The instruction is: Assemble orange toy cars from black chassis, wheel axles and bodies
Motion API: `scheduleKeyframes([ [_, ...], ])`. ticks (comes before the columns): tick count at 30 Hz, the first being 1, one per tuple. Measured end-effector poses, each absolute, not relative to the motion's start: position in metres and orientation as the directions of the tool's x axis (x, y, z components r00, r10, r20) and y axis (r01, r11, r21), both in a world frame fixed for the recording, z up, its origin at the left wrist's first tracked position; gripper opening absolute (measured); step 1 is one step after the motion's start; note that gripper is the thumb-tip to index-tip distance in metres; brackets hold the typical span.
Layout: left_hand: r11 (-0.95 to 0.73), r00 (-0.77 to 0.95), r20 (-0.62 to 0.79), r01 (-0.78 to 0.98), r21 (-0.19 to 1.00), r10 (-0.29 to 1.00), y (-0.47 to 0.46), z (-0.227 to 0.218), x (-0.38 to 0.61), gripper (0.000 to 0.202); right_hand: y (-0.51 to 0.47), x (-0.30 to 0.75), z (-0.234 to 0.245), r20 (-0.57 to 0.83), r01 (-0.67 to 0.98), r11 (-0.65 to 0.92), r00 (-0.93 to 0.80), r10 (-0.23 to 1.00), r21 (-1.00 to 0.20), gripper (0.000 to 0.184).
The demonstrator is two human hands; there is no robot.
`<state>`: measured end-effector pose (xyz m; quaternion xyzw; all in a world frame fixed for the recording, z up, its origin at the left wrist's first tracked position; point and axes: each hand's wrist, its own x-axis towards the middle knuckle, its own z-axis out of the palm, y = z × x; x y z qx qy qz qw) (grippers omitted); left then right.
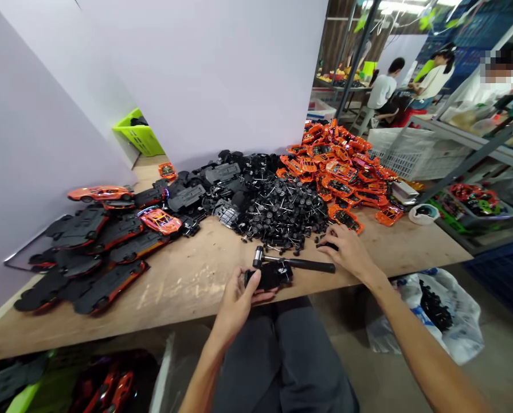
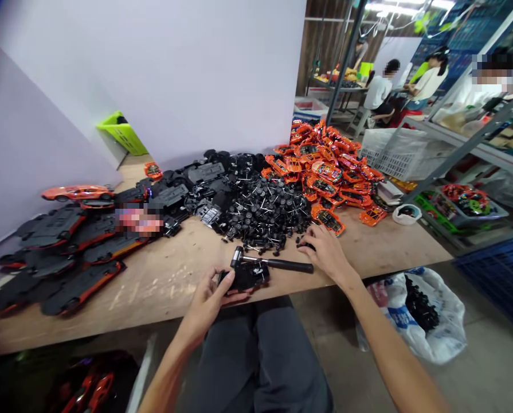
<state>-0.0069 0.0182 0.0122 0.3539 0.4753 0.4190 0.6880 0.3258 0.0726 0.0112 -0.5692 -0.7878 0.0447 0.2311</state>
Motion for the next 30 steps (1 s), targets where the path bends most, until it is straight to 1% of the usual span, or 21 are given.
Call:
scheduleKeyframes([
  [1, 0.393, 0.198, -0.352, -0.234, 0.889, 0.915, 0.018, 0.011, -0.008, 0.050, 0.073, 0.329, 0.011, 0.336, 0.858, 0.339, -0.212, 0.918, -0.386, 0.017],
  [3, 0.394, 0.209, -0.351, -0.228, 0.890, 0.913, 0.018, 0.008, -0.011, 0.048, 0.072, 0.337, 0.013, 0.353, 0.778, 0.297, -0.104, 0.930, -0.554, 0.025],
  [5, 0.392, 0.215, -0.346, -0.230, 0.891, 0.913, 0.017, 0.006, -0.013, 0.047, 0.069, 0.338, 0.021, 0.317, 0.652, 0.241, -0.001, 0.948, -0.719, 0.034],
  [6, 0.390, 0.215, -0.343, -0.234, 0.891, 0.914, 0.016, 0.005, -0.013, 0.047, 0.066, 0.333, 0.027, 0.288, 0.593, 0.225, 0.012, 0.958, -0.773, 0.036],
  [8, 0.393, 0.225, -0.342, -0.249, 0.885, 0.912, 0.015, 0.005, -0.012, 0.048, 0.056, 0.306, 0.040, 0.247, 0.515, 0.242, -0.059, 0.967, -0.823, 0.031],
  [10, 0.411, 0.247, -0.350, -0.267, 0.872, 0.904, 0.014, 0.005, -0.010, 0.050, 0.044, 0.264, 0.049, 0.243, 0.470, 0.325, -0.227, 0.943, -0.821, 0.019],
  [12, 0.417, 0.255, -0.353, -0.271, 0.868, 0.900, 0.013, 0.006, -0.008, 0.051, 0.032, 0.222, 0.050, 0.268, 0.420, 0.449, -0.424, 0.865, -0.788, 0.006],
  [13, 0.413, 0.247, -0.353, -0.262, 0.872, 0.903, 0.013, 0.006, -0.008, 0.051, 0.028, 0.204, 0.048, 0.279, 0.398, 0.489, -0.479, 0.833, -0.776, 0.007],
  [15, 0.410, 0.225, -0.362, -0.233, 0.882, 0.905, 0.012, 0.007, -0.010, 0.052, 0.022, 0.181, 0.039, 0.273, 0.388, 0.508, -0.519, 0.810, -0.769, 0.027],
  [17, 0.435, 0.238, -0.387, -0.201, 0.878, 0.891, 0.011, 0.008, -0.012, 0.053, 0.018, 0.172, 0.030, 0.240, 0.417, 0.478, -0.505, 0.829, -0.773, 0.054],
  [18, 0.453, 0.254, -0.402, -0.188, 0.872, 0.880, 0.011, 0.008, -0.013, 0.053, 0.017, 0.171, 0.026, 0.221, 0.432, 0.463, -0.500, 0.837, -0.774, 0.065],
  [21, 0.484, 0.267, -0.433, -0.167, 0.859, 0.861, 0.012, 0.008, -0.014, 0.050, 0.015, 0.178, 0.026, 0.223, 0.455, 0.475, -0.503, 0.835, -0.753, 0.082],
  [23, 0.491, 0.247, -0.442, -0.200, 0.848, 0.862, 0.013, 0.008, -0.013, 0.048, 0.020, 0.195, 0.033, 0.245, 0.471, 0.515, -0.522, 0.817, -0.716, 0.089],
  [24, 0.495, 0.237, -0.446, -0.222, 0.840, 0.863, 0.013, 0.008, -0.013, 0.048, 0.025, 0.210, 0.036, 0.260, 0.504, 0.516, -0.493, 0.830, -0.692, 0.085],
  [25, 0.499, 0.234, -0.448, -0.243, 0.832, 0.863, 0.014, 0.008, -0.013, 0.047, 0.033, 0.230, 0.040, 0.279, 0.559, 0.498, -0.432, 0.857, -0.663, 0.075],
  [26, 0.504, 0.241, -0.450, -0.261, 0.823, 0.860, 0.014, 0.009, -0.013, 0.047, 0.042, 0.253, 0.041, 0.298, 0.633, 0.443, -0.329, 0.896, -0.635, 0.062],
  [27, 0.508, 0.247, -0.451, -0.272, 0.817, 0.857, 0.014, 0.009, -0.014, 0.047, 0.052, 0.280, 0.040, 0.354, 0.715, 0.361, -0.168, 0.920, -0.598, 0.045],
  [28, 0.511, 0.251, -0.452, -0.274, 0.815, 0.856, 0.015, 0.009, -0.015, 0.047, 0.063, 0.308, 0.037, 0.387, 0.795, 0.285, -0.070, 0.920, -0.535, 0.044],
  [29, 0.511, 0.249, -0.453, -0.277, 0.814, 0.856, 0.015, 0.009, -0.015, 0.048, 0.075, 0.334, 0.031, 0.417, 0.849, 0.214, 0.008, 0.909, -0.483, 0.051],
  [30, 0.511, 0.243, -0.455, -0.278, 0.813, 0.856, 0.015, 0.009, -0.016, 0.048, 0.085, 0.359, 0.024, 0.407, 0.871, 0.165, 0.044, 0.912, -0.464, 0.057],
])
